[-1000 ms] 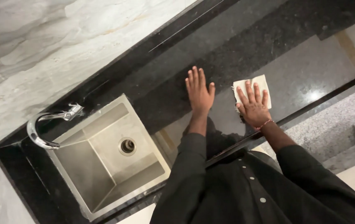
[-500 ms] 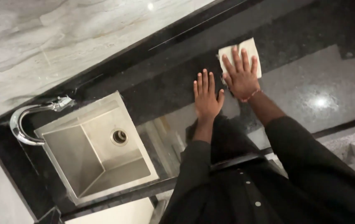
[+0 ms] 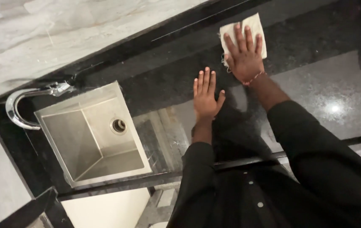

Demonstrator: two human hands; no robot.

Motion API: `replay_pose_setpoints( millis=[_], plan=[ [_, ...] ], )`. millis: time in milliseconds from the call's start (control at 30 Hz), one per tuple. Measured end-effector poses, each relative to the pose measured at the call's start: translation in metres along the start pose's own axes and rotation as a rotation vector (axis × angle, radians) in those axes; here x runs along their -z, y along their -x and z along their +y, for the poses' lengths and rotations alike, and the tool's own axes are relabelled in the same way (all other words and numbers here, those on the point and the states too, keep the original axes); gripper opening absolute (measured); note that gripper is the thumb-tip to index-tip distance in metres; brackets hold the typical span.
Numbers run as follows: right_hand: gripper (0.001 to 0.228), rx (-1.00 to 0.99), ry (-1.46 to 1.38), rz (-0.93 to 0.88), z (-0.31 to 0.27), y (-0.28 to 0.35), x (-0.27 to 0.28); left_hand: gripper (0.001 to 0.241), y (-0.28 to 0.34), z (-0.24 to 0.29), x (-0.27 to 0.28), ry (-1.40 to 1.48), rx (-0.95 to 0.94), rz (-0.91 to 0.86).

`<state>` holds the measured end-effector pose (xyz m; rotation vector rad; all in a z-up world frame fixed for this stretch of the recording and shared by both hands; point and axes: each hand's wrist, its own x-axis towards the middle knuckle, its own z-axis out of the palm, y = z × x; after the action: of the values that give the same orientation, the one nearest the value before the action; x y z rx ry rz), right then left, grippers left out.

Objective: The person washes their hands under a running faucet, then uses a white cloth to wipe the sink basin and the surrounding black countertop. They continue wiping the countertop surface thoroughly.

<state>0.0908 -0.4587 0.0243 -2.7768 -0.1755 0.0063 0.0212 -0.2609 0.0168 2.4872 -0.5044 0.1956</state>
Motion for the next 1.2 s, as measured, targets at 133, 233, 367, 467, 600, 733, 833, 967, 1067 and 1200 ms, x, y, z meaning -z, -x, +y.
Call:
replay_pose_setpoints(
  millis=[133,233,367,467,600,733,833,967,1067,1200],
  plan=[
    [0.064,-0.026,0.061,0.031,-0.002,0.043,0.004,0.067,0.001,0.004,0.000,-0.001,-0.018,0.011],
    [0.066,-0.076,0.096,0.033,-0.008,0.082,0.005,0.068,0.000,-0.001,-0.003,-0.005,-0.045,0.019],
    [0.067,-0.131,0.166,0.029,-0.020,0.147,0.005,0.070,0.006,-0.007,-0.009,-0.015,-0.053,-0.002],
    [0.067,-0.185,0.225,-0.031,-0.027,0.187,0.008,0.072,0.005,-0.010,-0.012,-0.050,-0.046,-0.028],
    [0.068,-0.253,0.174,-0.047,-0.039,0.232,0.015,0.072,0.007,-0.006,-0.017,-0.064,-0.047,-0.042],
    [0.067,-0.259,0.185,-0.035,-0.039,0.258,0.015,0.073,0.004,0.019,-0.028,-0.078,0.029,-0.027],
    [0.067,-0.256,0.209,-0.073,-0.034,0.257,0.015,0.073,-0.009,0.039,-0.042,-0.051,0.040,-0.003],
    [0.069,-0.282,0.222,-0.119,-0.031,0.245,0.017,0.070,-0.005,0.040,-0.056,-0.017,0.066,-0.018],
    [0.067,-0.236,0.213,-0.122,-0.021,0.229,0.020,0.068,-0.005,0.044,-0.062,-0.023,0.117,0.001],
    [0.066,-0.170,0.150,-0.061,0.007,0.177,0.020,0.065,-0.006,0.053,-0.052,-0.057,0.145,0.014]
  ],
)
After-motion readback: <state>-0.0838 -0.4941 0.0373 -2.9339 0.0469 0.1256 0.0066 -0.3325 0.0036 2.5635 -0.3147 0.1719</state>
